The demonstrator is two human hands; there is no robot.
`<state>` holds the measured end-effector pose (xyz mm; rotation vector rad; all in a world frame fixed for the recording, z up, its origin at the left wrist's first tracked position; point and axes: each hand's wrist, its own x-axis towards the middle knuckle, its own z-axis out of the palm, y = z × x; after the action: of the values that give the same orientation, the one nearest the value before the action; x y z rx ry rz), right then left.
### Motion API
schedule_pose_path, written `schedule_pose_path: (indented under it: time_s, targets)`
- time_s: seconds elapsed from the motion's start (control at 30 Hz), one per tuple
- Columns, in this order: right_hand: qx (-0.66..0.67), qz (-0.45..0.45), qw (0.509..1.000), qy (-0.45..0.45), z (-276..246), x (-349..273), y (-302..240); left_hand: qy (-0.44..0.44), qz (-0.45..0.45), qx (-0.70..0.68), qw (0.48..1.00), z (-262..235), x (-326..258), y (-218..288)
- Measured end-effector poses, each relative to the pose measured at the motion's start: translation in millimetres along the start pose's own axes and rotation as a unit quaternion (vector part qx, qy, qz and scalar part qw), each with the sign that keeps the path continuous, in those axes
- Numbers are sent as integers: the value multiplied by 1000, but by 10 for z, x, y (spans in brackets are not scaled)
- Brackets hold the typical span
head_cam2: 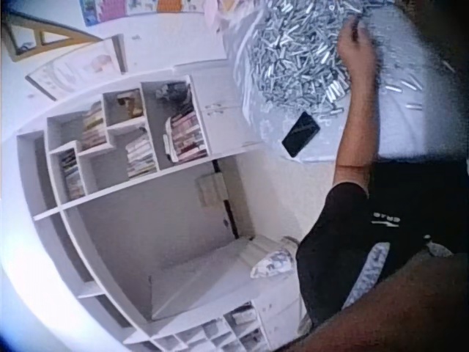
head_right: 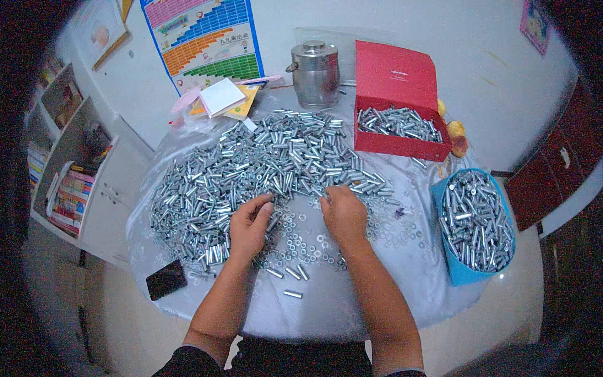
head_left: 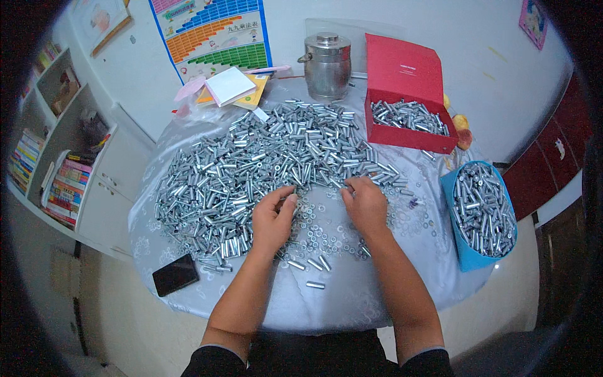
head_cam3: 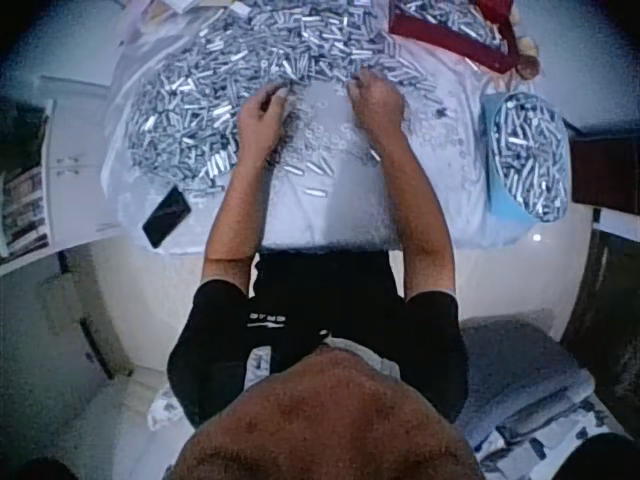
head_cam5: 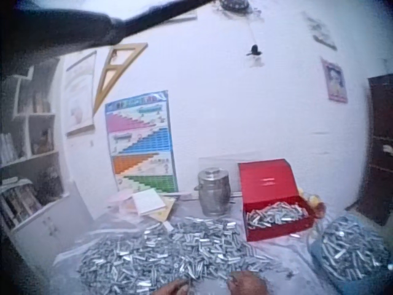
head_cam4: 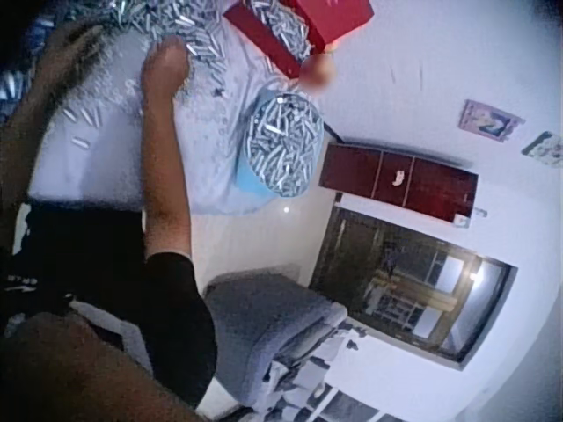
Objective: The person repeatedly picks up cylindrical metal fasteners and small washers from a large pile on a table. They insert the washers into the fasteners by hand and place the assembled units into a blue container. The process is continuous and repetitive throughout the clip.
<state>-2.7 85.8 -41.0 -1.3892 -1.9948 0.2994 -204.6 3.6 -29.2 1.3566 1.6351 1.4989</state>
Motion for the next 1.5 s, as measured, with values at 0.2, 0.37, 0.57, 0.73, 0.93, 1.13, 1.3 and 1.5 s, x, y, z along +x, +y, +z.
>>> schedule_pose_path:
  time_s: [0.2, 0.37, 0.57, 0.73, 0.93, 1.13, 1.3, 1.5]
  targets:
    - [-35, 23, 999, -22, 213, 109, -48, 25, 43, 21, 999, -30, 9, -34]
    - [-54, 19, 998, -39, 204, 102, -65, 8, 130, 141, 981, -40, 118, -21]
    - [1, 28, 998, -52, 211, 98, 38, -104, 271, 382, 877, 312, 508, -35]
    - [91, 64, 990, -82, 73, 15, -64, -101, 280, 432, 851, 403, 629, -90]
    - [222, 96, 965, -97, 16, -122, -8, -108, 275, 463, 836, 409, 616, -105]
    - [404, 216, 871, -176, -224, -211, -87, -111, 298, 481, 817, 377, 602, -112]
    - [477, 229, 831, -169, -240, -287, -14, -98, 317, 366, 870, 250, 328, 62]
    - [488, 163, 845, -143, -277, -329, -122, -135, 74, 112, 982, 5, -32, 153]
